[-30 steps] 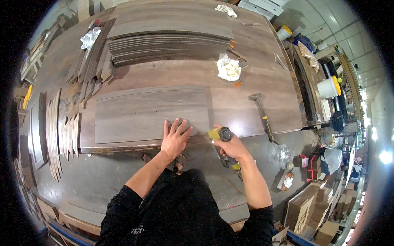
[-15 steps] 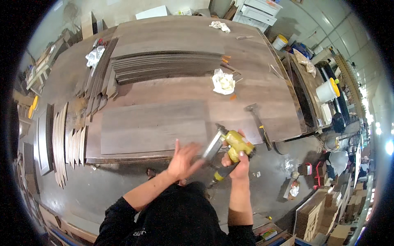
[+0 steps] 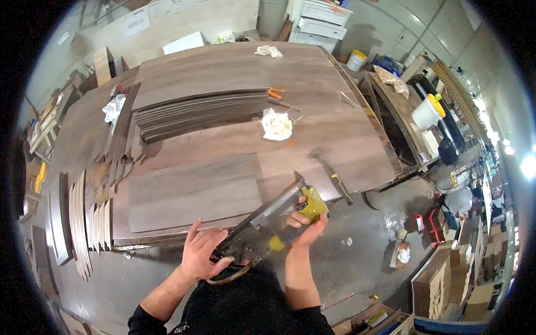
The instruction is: Assembling the frame of a wooden cabinet door and securing the joints using a pneumatic nail gun.
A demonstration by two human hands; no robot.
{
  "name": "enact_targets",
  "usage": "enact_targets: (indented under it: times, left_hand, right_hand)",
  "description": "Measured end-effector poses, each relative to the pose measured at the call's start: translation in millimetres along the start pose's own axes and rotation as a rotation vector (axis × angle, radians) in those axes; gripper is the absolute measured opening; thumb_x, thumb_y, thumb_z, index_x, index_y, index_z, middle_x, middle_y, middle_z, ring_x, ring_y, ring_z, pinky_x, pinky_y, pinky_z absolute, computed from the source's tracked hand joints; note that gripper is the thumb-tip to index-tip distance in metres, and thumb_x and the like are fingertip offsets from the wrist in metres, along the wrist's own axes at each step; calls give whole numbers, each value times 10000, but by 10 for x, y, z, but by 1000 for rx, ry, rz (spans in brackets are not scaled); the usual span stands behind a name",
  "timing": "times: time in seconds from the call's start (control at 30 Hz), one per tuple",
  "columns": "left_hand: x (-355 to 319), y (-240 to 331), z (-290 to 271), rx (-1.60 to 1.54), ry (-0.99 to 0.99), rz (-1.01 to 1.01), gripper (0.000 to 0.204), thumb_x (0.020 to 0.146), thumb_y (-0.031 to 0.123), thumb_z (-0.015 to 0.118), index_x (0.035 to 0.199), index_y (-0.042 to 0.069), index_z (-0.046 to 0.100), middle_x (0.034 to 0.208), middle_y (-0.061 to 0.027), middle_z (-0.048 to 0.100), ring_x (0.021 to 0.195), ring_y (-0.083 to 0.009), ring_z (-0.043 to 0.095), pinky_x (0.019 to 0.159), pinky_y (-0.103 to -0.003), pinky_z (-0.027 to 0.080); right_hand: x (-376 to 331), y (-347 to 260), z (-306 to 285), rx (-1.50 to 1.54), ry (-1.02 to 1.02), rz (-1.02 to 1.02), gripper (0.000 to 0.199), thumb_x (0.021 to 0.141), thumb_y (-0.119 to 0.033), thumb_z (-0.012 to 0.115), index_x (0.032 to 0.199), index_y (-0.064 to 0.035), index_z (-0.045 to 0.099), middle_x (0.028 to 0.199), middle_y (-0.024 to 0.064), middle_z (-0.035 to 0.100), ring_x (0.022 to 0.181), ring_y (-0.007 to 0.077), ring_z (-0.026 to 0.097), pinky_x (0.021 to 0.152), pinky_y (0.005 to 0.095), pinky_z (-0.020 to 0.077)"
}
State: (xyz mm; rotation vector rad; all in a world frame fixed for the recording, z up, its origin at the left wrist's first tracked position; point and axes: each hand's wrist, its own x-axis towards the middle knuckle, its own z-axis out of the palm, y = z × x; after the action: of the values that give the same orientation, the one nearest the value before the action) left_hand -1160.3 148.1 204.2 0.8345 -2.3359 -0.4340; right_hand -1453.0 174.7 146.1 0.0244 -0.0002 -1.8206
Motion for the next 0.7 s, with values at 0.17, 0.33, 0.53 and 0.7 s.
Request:
enact_targets:
  times: [0.17,0.33,0.53,0.7]
  left_hand:
    - [157,-110,124,-78,295,45,557,816,453,691,1222,72,681,1202,-140,666,1100,-347,630,1133,-581,302]
    - [382,-267,248,-53,481,-165,596,872,427,628,1354,80,574,1414,-189,516,1325,-414,459,1141,-580,294]
    - [-671,-944,99,160,196,-340,519,797,175,711,1303,158,599,1367,-172,534,1273,-383,499,1071,-529,404]
    - [-1957,-1812,-546,296,205,-891,484,822,139,723,1293,150,611,1388,-160,504,1267,-402,477,1077,-508,395]
  right_hand:
    - [32,477,-111,-15,-157,171,613,926,-422,582,1414,-75,449,1214,130,614,588,112,514,505,248,444]
    - [150,591,270,-299,-11,46,675,873,-432,616,1412,-65,440,1189,118,619,586,117,509,464,263,420]
    - [293,689,331,-1019,-229,122,970,765,-459,760,1529,-91,288,1171,131,590,583,126,509,499,247,422]
    - [298,1339,243,-1473,-206,607,932,730,-280,805,1523,-110,345,1073,136,670,672,115,592,533,223,470]
